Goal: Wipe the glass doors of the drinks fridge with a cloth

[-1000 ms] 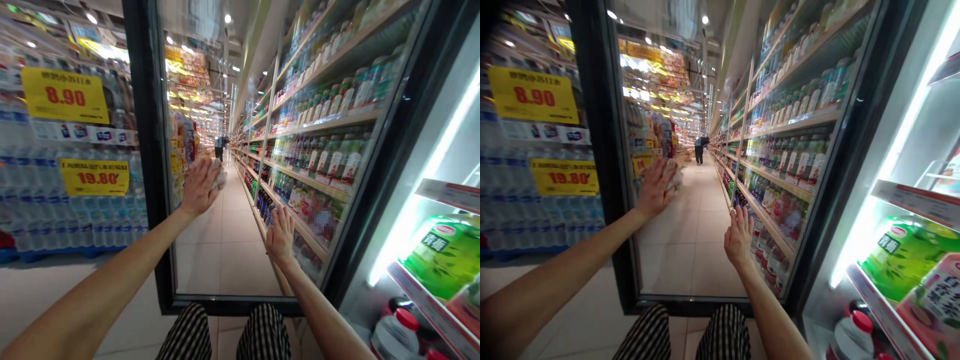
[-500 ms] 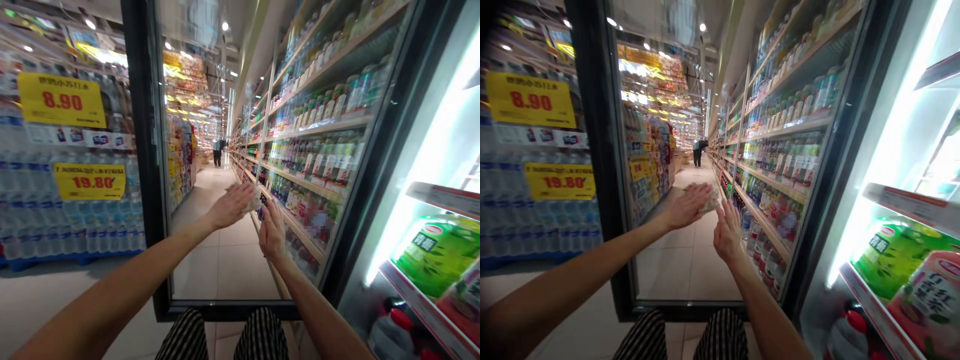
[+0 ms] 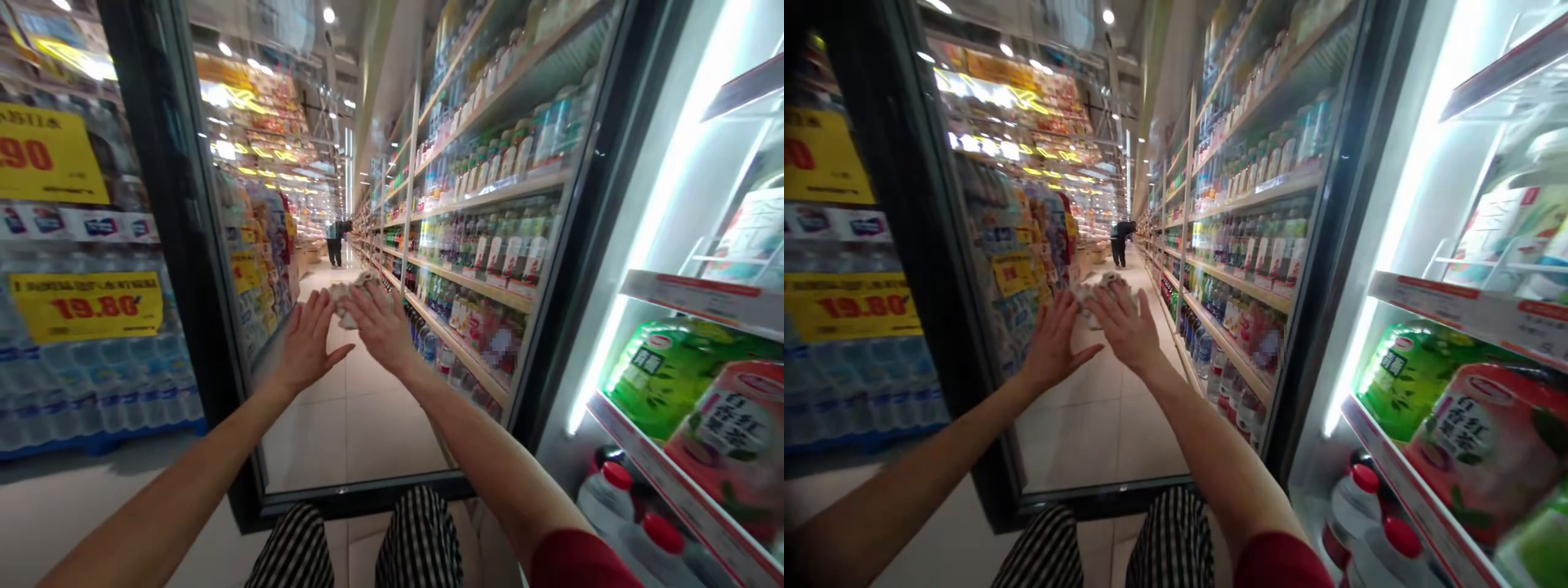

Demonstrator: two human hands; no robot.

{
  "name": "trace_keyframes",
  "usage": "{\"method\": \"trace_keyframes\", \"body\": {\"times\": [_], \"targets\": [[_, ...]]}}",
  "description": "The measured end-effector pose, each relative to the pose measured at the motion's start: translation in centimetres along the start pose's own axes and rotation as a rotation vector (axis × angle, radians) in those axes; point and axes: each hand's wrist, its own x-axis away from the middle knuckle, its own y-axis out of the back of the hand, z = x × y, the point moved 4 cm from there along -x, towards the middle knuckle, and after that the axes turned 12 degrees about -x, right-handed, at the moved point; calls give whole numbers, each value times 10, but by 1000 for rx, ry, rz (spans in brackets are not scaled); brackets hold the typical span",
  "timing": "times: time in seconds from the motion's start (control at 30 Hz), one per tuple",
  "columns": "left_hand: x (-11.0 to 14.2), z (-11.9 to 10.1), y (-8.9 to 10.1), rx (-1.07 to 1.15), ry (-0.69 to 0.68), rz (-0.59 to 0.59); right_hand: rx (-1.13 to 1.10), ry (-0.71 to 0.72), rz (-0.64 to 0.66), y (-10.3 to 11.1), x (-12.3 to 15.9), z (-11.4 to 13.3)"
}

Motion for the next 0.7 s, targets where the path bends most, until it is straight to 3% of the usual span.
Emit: {"method": "trace_keyframes", "body": {"times": [0.07,0.13,0.2,0.27,0.4,0.47,0.63,0.7], "targets": [[7,2,1,-25,71,-10,54,-66,-82,24,20,-34],[13,0,0,-44,109,10,136,-258,-260,51,45,-72],[16,-3,-1,-53,143,27,178,-460,-477,67,66,-92],[16,-7,-2,-50,185,17,170,-513,-524,60,76,-84],[15,-9,-1,-30,203,-7,71,-212,-160,14,73,-32],[16,-9,-1,-29,197,-7,66,-158,-110,11,77,-29],[16,-12,-2,-55,239,16,124,-530,-542,42,87,-65],[17,-12,-4,-67,262,30,96,-494,-507,30,83,-52]]}}
